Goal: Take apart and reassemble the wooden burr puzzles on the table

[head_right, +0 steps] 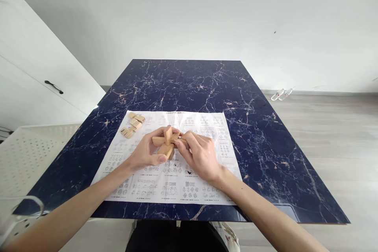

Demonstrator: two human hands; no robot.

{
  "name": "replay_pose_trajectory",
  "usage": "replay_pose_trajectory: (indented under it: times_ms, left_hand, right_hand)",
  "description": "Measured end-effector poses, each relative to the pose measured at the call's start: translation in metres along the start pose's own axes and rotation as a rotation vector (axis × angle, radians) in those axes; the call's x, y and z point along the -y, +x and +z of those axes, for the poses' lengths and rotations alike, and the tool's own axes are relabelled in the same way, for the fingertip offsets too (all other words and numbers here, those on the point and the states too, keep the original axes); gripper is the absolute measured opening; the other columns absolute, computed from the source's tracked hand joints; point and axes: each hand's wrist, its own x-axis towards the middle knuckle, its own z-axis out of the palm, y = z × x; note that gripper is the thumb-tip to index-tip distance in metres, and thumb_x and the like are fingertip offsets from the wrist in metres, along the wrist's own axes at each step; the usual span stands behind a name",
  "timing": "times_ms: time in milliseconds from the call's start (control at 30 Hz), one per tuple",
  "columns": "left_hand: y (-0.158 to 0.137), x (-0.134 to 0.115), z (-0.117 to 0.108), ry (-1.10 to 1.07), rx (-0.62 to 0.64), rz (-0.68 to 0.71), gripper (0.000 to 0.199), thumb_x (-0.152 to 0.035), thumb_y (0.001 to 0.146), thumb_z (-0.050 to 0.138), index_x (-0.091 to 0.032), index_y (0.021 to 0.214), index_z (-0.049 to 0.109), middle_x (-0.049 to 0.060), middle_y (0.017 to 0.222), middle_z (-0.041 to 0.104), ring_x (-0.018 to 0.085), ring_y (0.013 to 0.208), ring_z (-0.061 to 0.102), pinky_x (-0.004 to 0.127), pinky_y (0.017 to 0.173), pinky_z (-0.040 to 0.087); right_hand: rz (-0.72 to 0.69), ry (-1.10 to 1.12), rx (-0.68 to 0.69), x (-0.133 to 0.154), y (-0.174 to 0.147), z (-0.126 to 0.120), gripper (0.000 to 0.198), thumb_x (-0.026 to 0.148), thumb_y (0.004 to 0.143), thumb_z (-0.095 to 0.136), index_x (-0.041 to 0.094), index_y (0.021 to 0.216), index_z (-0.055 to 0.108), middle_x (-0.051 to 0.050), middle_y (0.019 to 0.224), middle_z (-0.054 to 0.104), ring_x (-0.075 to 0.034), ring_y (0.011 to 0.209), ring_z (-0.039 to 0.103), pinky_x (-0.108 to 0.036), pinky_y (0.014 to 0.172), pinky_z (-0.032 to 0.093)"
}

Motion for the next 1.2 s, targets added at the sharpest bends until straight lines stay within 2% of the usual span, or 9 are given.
replay_pose_trajectory:
  times_ms: [100,267,500,733,933,1067,1200]
  left_hand:
    - [-0.0004,-0.0002,0.0004,0.020,-0.021,0.011,0.071,-0.056,0.073,0.091,-0.023,0.131,0.067,0.014,0.134,0.071,0.036,0.119,0.071,0.051,0.102,0.058]
    - [-0.0002,-0.0016,0.0008,0.052,-0.037,0.093,0.072,-0.051,0.071,0.094,-0.024,0.132,0.067,0.012,0.128,0.073,0.035,0.120,0.070,0.051,0.106,0.056]
    - [-0.0023,-0.0011,-0.0022,0.084,-0.024,0.113,0.080,-0.050,0.069,0.095,-0.027,0.139,0.065,0.012,0.135,0.071,0.037,0.126,0.068,0.054,0.111,0.052]
    - [-0.0036,-0.0011,-0.0074,0.106,0.025,0.149,0.077,-0.047,0.071,0.094,-0.029,0.140,0.065,0.010,0.133,0.072,0.036,0.122,0.070,0.054,0.110,0.053]
    - [-0.0042,-0.0031,-0.0087,0.152,0.033,0.194,0.080,-0.045,0.068,0.097,-0.031,0.140,0.064,0.010,0.135,0.070,0.034,0.120,0.069,0.053,0.105,0.057]
    - [-0.0046,-0.0073,-0.0076,0.158,0.020,0.267,0.072,-0.042,0.070,0.097,-0.031,0.134,0.066,0.009,0.135,0.070,0.034,0.123,0.069,0.051,0.106,0.057]
    - [-0.0058,-0.0095,-0.0051,0.267,-0.042,0.296,0.080,-0.044,0.069,0.098,-0.031,0.138,0.060,0.010,0.138,0.068,0.034,0.121,0.070,0.050,0.102,0.058]
  right_hand:
    - [0.013,-0.013,-0.015,0.0008,-0.0001,0.0003,0.038,0.042,0.114,0.042,0.024,0.081,0.050,-0.002,0.071,0.061,-0.014,0.054,0.046,-0.031,0.055,0.034]
    - [0.006,0.092,0.055,0.0024,-0.0007,-0.0021,0.039,0.047,0.115,0.037,0.024,0.087,0.052,-0.003,0.075,0.063,-0.016,0.060,0.053,-0.031,0.057,0.039]
    - [-0.037,0.190,0.080,0.0047,-0.0043,-0.0044,0.034,0.045,0.115,0.037,0.024,0.094,0.055,-0.003,0.079,0.061,-0.017,0.064,0.055,-0.032,0.060,0.043]
    - [-0.081,0.266,0.176,0.0048,-0.0045,-0.0060,0.018,0.033,0.114,0.046,0.024,0.103,0.057,-0.004,0.088,0.064,-0.018,0.070,0.058,-0.031,0.064,0.046]
    - [-0.126,0.226,0.200,0.0048,-0.0039,-0.0089,0.016,0.033,0.113,0.049,0.024,0.100,0.056,-0.005,0.090,0.066,-0.019,0.071,0.060,-0.033,0.063,0.047]
    - [-0.059,0.268,0.212,0.0068,-0.0051,-0.0089,0.021,0.041,0.111,0.051,0.024,0.099,0.056,-0.005,0.090,0.067,-0.020,0.073,0.062,-0.035,0.065,0.049]
    - [0.141,0.430,0.168,0.0076,-0.0038,-0.0074,0.036,0.061,0.105,0.058,0.025,0.107,0.053,-0.007,0.102,0.065,-0.022,0.085,0.064,-0.039,0.075,0.054]
